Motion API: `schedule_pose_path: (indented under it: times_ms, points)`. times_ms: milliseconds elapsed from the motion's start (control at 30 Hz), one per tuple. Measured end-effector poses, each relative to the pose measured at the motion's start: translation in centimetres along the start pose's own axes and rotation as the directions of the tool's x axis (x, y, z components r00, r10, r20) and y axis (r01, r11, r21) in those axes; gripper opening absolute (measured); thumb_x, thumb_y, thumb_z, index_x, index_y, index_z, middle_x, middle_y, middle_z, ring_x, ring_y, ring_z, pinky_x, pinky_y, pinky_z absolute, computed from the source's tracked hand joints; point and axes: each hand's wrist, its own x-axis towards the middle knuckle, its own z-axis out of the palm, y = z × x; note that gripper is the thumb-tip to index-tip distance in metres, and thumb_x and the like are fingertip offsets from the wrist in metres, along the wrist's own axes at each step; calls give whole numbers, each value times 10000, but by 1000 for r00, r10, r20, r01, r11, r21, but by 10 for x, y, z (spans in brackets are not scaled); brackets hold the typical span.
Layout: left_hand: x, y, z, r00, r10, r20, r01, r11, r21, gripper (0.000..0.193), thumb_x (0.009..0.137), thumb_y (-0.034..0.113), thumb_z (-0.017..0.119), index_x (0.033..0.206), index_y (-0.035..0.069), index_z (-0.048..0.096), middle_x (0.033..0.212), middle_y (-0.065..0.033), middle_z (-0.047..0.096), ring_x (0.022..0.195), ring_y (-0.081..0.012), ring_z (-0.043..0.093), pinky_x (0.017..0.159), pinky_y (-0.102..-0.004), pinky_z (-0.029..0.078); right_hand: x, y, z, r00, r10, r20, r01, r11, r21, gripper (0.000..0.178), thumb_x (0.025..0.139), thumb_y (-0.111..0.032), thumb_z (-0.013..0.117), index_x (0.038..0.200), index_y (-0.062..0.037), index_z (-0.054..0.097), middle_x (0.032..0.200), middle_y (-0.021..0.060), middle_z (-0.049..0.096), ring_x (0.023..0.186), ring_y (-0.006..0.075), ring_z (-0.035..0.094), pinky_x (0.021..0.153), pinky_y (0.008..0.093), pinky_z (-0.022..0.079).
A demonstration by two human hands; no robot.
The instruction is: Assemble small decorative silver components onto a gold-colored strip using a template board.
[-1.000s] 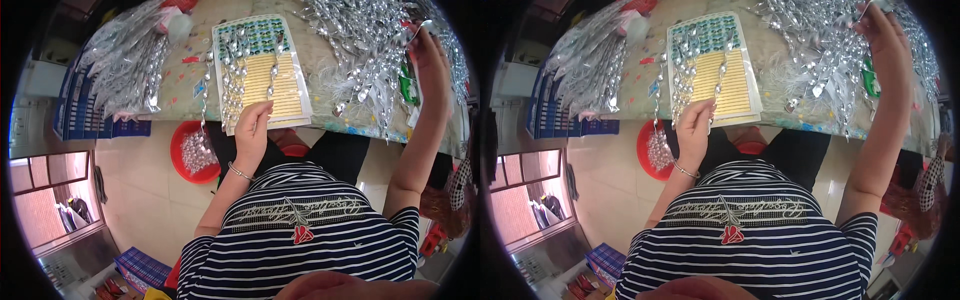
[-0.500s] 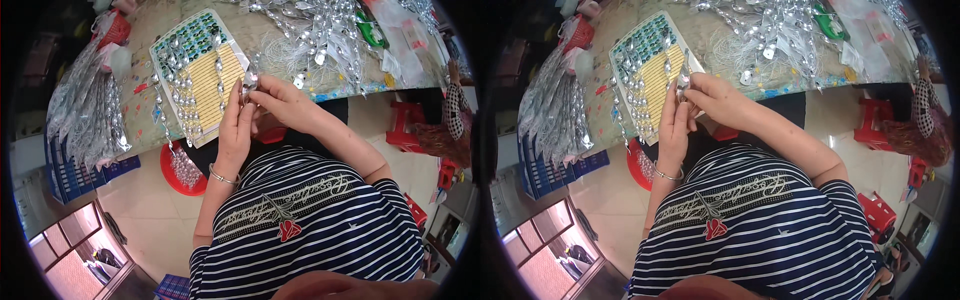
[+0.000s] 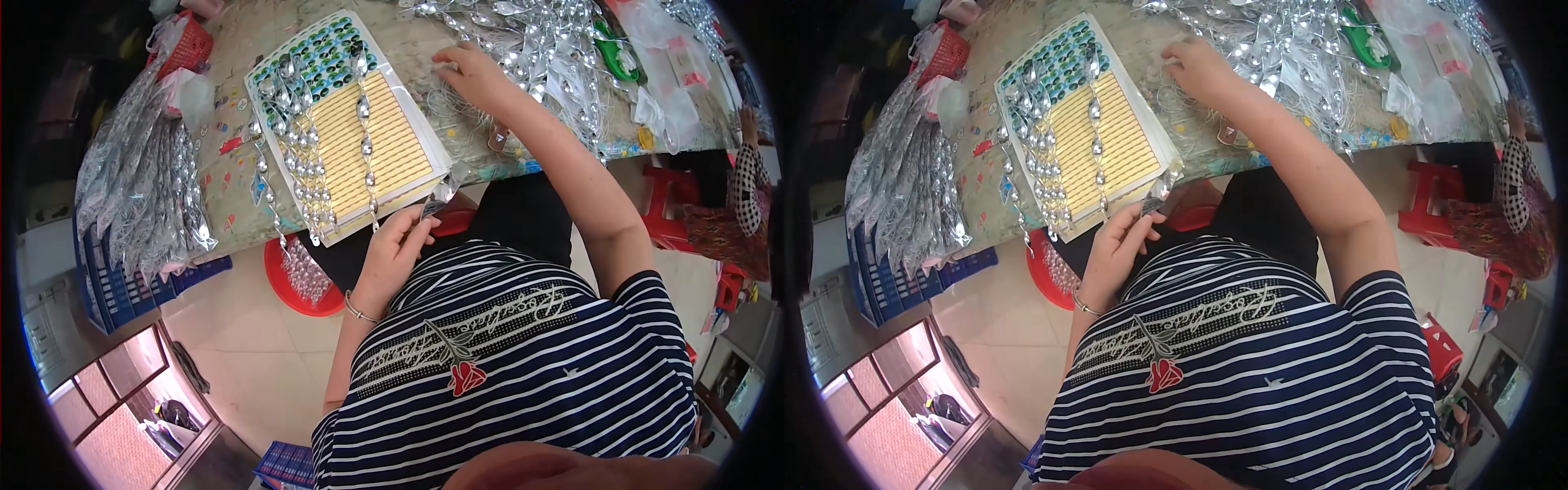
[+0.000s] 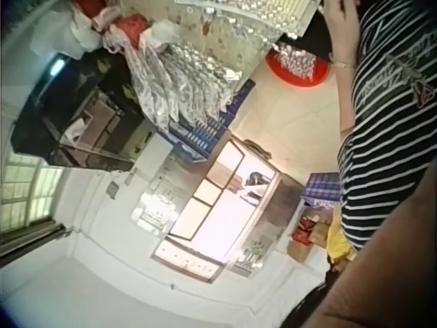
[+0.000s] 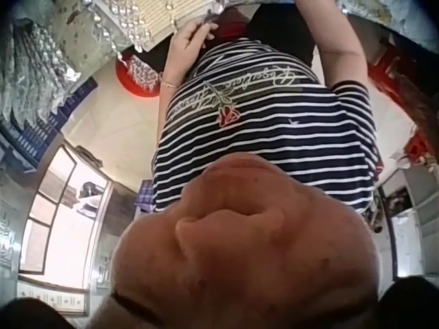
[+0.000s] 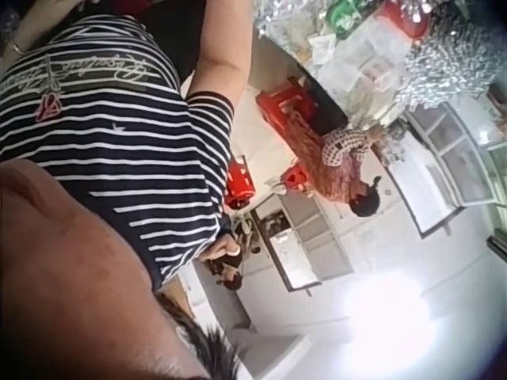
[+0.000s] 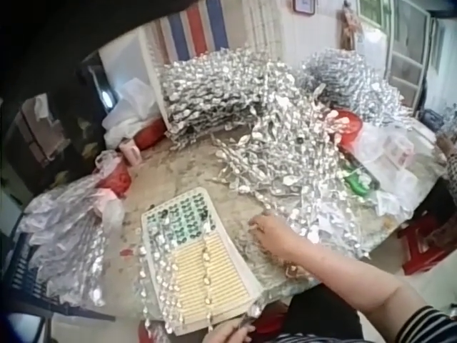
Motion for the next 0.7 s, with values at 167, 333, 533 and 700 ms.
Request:
schedule_pose_path:
  times_ms: [167, 333, 533, 700]
  points:
    - [-2, -3, -5, 997, -57, 50, 59, 998, -39, 221, 943, 157, 505, 1092, 3, 558, 947, -40, 630, 781, -71, 575, 626, -186, 454, 10, -2, 14, 989, 127, 75, -120, 989, -88, 180, 827, -206, 607, 926, -56, 621, 1005, 165, 565, 960, 346, 572, 809, 412, 472]
    - [-4, -8, -3, 999, -53, 12, 53, 998, -34, 212, 946, 141, 489, 1095, 3, 550, 946, -40, 623, 758, -69, 572, 622, -190, 451, 12, 2, -1, 992, 82, 91, -83, 997, 5, 196, 837, -214, 602, 944, -50, 612, 984, 152, 568, 893, 306, 588, 775, 389, 475]
    - [-4, -13, -1, 999, -47, -2, 47, 997, -63, 228, 942, 147, 490, 1124, 19, 540, 851, 1, 568, 681, -44, 517, 589, -176, 417, 1, -20, -38, 938, 297, 179, -344, 870, 354, 213, 879, -218, 592, 926, -12, 613, 929, 81, 576, 785, 142, 528, 712, 275, 440]
    - [-3, -7, 2, 998, -57, 1, 57, 998, -26, 294, 944, 166, 499, 1195, 21, 542, 823, 16, 539, 630, -24, 459, 565, -162, 384, -2, -15, -3, 997, 80, 8, -81, 997, 14, 219, 844, -223, 631, 920, -18, 626, 914, 103, 572, 821, 219, 567, 750, 317, 461]
